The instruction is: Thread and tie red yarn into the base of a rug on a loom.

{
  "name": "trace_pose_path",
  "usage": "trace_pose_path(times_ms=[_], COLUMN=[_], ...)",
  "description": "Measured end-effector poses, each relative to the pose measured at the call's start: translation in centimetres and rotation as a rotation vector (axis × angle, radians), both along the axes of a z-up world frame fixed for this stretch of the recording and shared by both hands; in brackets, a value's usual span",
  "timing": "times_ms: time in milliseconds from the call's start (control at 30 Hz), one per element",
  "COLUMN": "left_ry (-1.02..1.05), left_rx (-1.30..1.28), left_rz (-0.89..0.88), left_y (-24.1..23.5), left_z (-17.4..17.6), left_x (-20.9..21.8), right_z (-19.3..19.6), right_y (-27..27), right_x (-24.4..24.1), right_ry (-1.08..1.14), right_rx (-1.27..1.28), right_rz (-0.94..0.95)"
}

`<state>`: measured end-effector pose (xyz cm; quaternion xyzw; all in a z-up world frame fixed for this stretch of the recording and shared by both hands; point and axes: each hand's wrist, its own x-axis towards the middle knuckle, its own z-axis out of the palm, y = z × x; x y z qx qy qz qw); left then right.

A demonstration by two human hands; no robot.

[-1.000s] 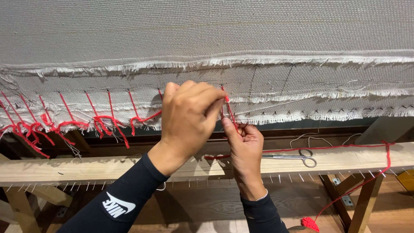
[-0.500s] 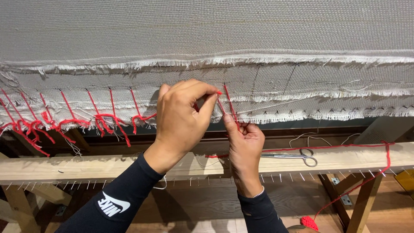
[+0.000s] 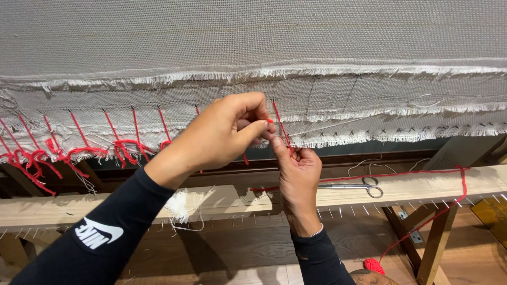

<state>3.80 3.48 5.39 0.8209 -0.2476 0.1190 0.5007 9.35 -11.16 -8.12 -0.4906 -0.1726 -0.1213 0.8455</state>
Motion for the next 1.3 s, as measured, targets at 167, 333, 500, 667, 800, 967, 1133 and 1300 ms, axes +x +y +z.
trace_pose_path(times_ms=[167,333,500,667,800,967,1133,1300], left_ry=[-0.352,-0.523,-0.638,-0.628,-0.549,-0.527,-0.467,-0.558], left_rx=[0.467,0.718,0.895,0.848,0.794,0.737,0.626,0.547], left_rz=[0.177,0.21,0.334,0.405,0.426,0.437,0.474,0.507], left_y=[-0.3,-0.6,-1.9,-2.2,-2.1,-2.3,-2.6,-2.5], left_z=[1.9,1.1,0.1,-0.1,-0.2,0.0,-0.1,-0.7], left_x=[-0.8,-0.6,-0.1,0.0,0.3,-0.1,-0.1,-0.1], right_z=[0.3,0.1,-0.1,-0.2,1.0,1.0,0.3,-0.2], right_y=[-0.1,0.3,0.0,-0.1,-0.3,-0.1,-0.1,0.0], right_x=[0.0,0.0,0.3,0.3,-0.3,-0.5,-0.1,0.2], right_ry=[-0.018,-0.012,0.007,0.021,0.01,0.007,0.031,0.052], right_rx=[-0.005,-0.033,0.003,0.026,0.019,0.021,0.024,0.03], right_rz=[0.042,0.004,0.018,0.042,0.074,0.068,0.06,0.06])
